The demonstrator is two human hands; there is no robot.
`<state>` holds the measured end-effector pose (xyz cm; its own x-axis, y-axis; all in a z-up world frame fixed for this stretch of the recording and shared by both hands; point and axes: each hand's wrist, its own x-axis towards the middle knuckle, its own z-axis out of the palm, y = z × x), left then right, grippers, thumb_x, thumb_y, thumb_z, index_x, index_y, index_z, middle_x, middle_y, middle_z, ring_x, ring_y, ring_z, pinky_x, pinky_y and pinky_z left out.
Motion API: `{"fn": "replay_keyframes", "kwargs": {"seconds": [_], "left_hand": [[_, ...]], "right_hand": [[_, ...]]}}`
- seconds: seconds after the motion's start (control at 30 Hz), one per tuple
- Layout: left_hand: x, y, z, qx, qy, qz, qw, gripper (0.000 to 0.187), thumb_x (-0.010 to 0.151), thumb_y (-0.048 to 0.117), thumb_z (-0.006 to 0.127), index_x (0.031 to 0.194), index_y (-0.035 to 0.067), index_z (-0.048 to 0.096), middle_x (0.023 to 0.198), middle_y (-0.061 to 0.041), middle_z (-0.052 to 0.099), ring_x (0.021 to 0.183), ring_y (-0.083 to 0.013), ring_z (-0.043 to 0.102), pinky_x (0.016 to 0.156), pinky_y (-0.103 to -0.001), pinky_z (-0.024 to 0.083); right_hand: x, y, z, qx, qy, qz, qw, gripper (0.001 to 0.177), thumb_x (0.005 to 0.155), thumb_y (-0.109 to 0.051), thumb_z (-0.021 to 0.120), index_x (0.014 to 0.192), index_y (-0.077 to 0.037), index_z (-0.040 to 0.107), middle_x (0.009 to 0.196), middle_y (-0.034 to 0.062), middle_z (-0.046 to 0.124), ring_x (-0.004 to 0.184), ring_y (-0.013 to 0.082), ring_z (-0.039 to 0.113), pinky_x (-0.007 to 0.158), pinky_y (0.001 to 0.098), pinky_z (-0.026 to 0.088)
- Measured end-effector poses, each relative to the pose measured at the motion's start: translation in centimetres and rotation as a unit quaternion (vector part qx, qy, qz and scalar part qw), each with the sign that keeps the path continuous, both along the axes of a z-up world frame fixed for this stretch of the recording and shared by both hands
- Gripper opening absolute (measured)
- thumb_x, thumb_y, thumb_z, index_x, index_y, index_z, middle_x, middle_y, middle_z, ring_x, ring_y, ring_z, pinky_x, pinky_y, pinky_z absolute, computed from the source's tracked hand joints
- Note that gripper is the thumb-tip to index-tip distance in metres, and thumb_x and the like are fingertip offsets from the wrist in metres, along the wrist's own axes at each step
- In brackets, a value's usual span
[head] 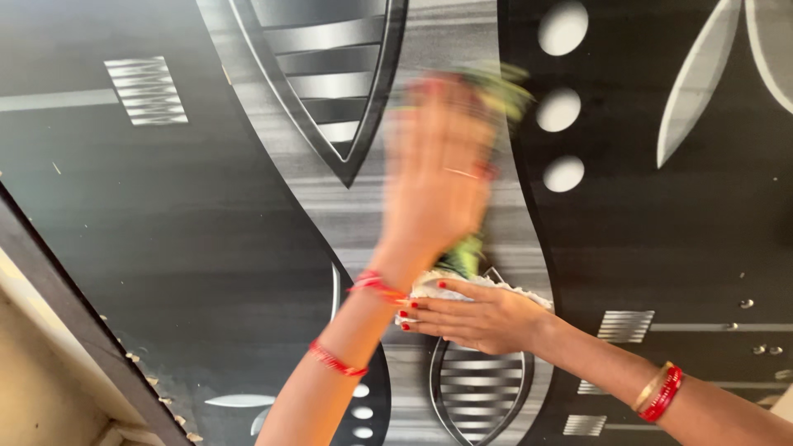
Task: The person wipes a dark door with silver decorative patterns using two cloths, one in each hand. They move the cloths in circular and vertical motions across the door surface, covering multiple areas including around the handle and decorative elements.
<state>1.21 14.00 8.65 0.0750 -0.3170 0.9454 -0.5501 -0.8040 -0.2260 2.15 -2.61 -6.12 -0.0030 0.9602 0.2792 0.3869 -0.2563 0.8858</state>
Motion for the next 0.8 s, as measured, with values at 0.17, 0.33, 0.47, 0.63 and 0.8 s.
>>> {"fn": "replay_keyframes", "kwargs": {"seconds": [0.17, 0.33, 0.47, 0.63, 0.8], "left_hand": [[-0.3, -7.2, -3.8, 0.296, -0.03, -0.05, 0.953, 0.061, 0.107, 0.024, 0.056, 0.164, 0.014, 0.038, 0.168, -0.009, 0.035, 0.158, -0.0272, 0.03, 0.135, -0.046, 0.024], [1.0, -6.0, -1.5, 0.331, -0.022, -0.074, 0.94, 0.062, 0.105, 0.027, 0.056, 0.163, 0.026, 0.036, 0.17, 0.002, 0.033, 0.161, -0.0191, 0.028, 0.138, -0.043, 0.021], [0.6, 2.2, 3.3, 0.152, -0.004, 0.029, 0.988, 0.065, 0.105, 0.033, 0.056, 0.164, 0.026, 0.031, 0.172, -0.003, 0.023, 0.161, -0.0246, 0.018, 0.133, -0.052, 0.011], [-1.0, 12.4, 2.2, -0.142, -0.024, 0.17, 0.975, 0.07, 0.11, 0.032, 0.052, 0.168, 0.007, 0.022, 0.173, -0.023, 0.014, 0.163, -0.0389, 0.008, 0.134, -0.054, 0.005], [-0.8, 13.0, -6.8, -0.118, 0.01, 0.143, 0.983, 0.076, 0.099, 0.028, 0.054, 0.164, -0.001, 0.026, 0.17, -0.03, 0.015, 0.159, -0.0509, 0.009, 0.131, -0.062, 0.007]], "right_hand": [[2.3, -1.6, -2.6, -0.005, 0.104, 0.021, 0.994, 0.053, 0.108, -0.037, 0.047, 0.159, -0.022, 0.043, 0.161, -0.0079, 0.041, 0.148, 0.0144, 0.038, 0.119, 0.0424, 0.034], [0.0, -1.4, 0.6, 0.057, 0.129, 0.026, 0.99, 0.056, 0.102, -0.037, 0.05, 0.155, -0.023, 0.04, 0.156, -0.009, 0.044, 0.145, 0.0164, 0.042, 0.118, 0.0468, 0.035], [-1.2, -3.6, 5.3, 0.153, 0.074, -0.092, 0.981, 0.064, 0.088, -0.045, 0.052, 0.149, -0.033, 0.038, 0.149, -0.0039, 0.047, 0.136, 0.0151, 0.042, 0.105, 0.0559, 0.034], [-2.7, -11.5, 9.9, 0.389, 0.049, -0.219, 0.893, 0.056, 0.099, -0.038, 0.058, 0.153, -0.024, 0.052, 0.164, 0.0089, 0.044, 0.148, 0.0282, 0.041, 0.132, 0.0597, 0.018], [-3.2, -9.9, 15.4, 0.472, 0.046, -0.003, 0.88, 0.056, 0.11, -0.029, 0.051, 0.161, -0.009, 0.044, 0.165, 0.0253, 0.035, 0.153, 0.0465, 0.033, 0.12, 0.0702, 0.009]]}}
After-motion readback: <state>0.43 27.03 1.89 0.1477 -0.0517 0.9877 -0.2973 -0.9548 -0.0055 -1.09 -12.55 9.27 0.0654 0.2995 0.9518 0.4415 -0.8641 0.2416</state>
